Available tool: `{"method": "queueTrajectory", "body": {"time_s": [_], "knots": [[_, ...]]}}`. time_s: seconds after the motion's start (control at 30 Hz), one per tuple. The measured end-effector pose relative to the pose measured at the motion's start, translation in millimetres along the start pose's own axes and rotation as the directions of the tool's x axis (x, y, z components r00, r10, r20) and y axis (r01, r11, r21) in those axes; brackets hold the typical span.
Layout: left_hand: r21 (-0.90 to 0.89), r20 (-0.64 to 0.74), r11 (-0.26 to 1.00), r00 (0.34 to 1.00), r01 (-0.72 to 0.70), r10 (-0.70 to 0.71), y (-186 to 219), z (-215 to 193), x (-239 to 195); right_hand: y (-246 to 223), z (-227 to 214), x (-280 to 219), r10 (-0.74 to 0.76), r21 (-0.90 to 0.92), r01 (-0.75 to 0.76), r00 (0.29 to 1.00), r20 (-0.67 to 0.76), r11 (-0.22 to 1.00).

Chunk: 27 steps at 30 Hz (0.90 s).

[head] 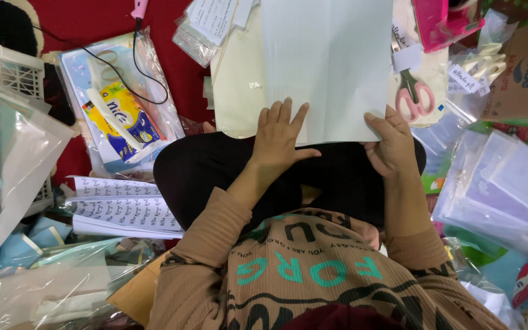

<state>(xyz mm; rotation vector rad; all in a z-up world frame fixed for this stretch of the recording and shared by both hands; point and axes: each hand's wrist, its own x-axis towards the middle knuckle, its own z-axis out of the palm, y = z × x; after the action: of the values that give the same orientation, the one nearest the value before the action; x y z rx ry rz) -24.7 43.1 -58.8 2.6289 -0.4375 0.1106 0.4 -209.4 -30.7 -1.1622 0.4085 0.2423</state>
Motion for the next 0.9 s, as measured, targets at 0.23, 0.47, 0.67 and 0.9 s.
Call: {"method": "queueTrajectory", "body": {"time_s": [0.23,0.47,0.67,0.9], "knots": [[-0.007,-0.006,0.999,0.999,0.050,-0.050,5,8,-6,3,-7,6,-0.062,-0.056,0.063,0.998,0.013,0.996],[0.074,0.120,0.995,0.990,0.067,-0.075,9,0,-9,-28,12,-13,-0.610,-0.802,0.588,0.674,0.417,0.102],[0.047,0.235,0.995,0.967,0.092,-0.101,12,-22,-2,-22,65,21,-0.433,-0.645,0.751,0.632,0.642,0.141],[0.230,0.035,0.973,0.999,-0.024,0.016,-9,8,-4,-80,27,63,-0.517,-0.775,0.603,0.731,0.445,0.187]]}}
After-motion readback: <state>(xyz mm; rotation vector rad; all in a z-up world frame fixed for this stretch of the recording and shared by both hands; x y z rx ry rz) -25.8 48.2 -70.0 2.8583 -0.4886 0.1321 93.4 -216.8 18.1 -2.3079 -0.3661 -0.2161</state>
